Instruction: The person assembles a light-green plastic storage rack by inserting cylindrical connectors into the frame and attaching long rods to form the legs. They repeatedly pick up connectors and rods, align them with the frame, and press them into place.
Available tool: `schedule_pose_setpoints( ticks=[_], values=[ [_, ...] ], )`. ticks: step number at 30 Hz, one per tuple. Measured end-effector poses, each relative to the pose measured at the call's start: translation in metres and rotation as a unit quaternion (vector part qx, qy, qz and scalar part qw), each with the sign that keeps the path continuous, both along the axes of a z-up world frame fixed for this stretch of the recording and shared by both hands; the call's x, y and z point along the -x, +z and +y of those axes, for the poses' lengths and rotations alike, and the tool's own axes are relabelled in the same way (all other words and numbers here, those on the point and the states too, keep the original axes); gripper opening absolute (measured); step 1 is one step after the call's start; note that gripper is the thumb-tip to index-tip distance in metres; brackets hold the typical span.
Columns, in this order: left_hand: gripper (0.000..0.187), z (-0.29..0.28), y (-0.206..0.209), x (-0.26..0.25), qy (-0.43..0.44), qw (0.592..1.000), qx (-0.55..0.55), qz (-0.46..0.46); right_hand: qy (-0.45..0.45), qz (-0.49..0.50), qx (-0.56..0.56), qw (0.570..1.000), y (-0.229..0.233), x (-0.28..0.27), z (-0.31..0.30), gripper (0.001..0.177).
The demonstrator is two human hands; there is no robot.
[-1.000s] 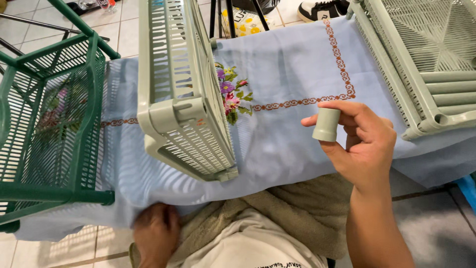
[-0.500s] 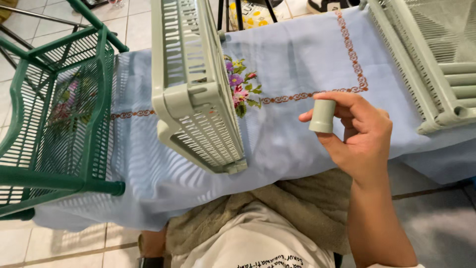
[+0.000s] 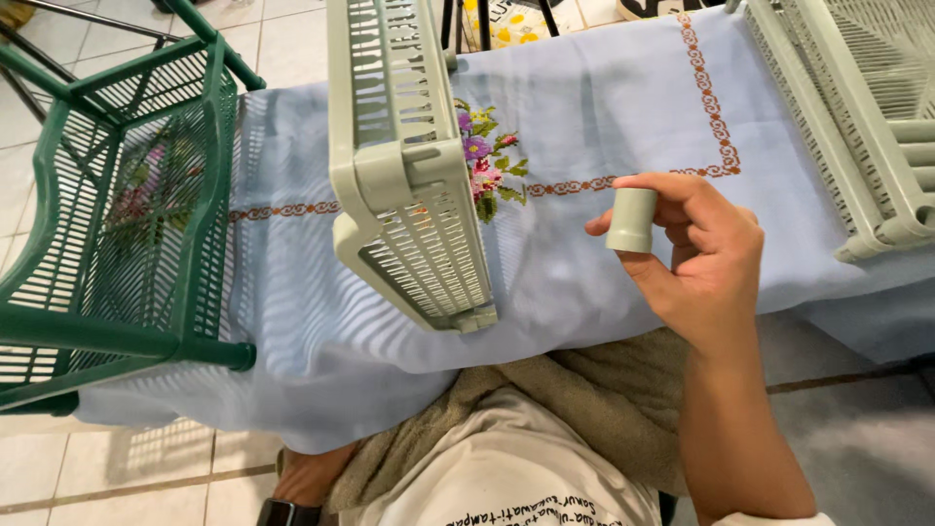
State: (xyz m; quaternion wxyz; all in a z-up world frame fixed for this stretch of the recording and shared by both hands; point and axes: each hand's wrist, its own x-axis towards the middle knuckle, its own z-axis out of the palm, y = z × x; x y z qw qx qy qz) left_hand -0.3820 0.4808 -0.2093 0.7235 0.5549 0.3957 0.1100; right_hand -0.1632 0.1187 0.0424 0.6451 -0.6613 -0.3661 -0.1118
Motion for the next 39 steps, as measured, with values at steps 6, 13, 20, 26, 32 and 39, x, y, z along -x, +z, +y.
schedule_pose_setpoints(
  ticks=[6,13,20,26,32,39],
  values=[
    [0.028,-0.025,0.002,0.018,-0.087,0.995,-0.014,0.050,0.002,-0.001,0.002,1.000,0.001,0.001,0.003,0.038],
    [0.029,-0.008,0.020,0.005,-0.146,0.981,-0.094,0.085,-0.018,0.013,0.039,0.999,0.003,0.005,0.009,0.041],
    [0.030,-0.031,0.033,0.014,-0.299,0.927,-0.176,0.141,-0.012,0.020,0.033,0.999,0.000,0.006,0.012,0.041],
    [0.030,-0.012,0.048,0.009,-0.321,0.910,-0.209,0.159,-0.005,0.008,0.043,0.999,-0.002,0.006,0.015,0.036],
    [0.031,-0.005,0.057,-0.021,-0.324,0.903,-0.248,0.134,-0.008,0.010,0.032,0.999,0.000,0.004,0.014,0.035],
    [0.031,-0.018,0.061,0.023,-0.414,0.856,-0.254,0.180,-0.014,0.008,0.043,0.999,-0.003,0.005,0.016,0.037]
  ],
)
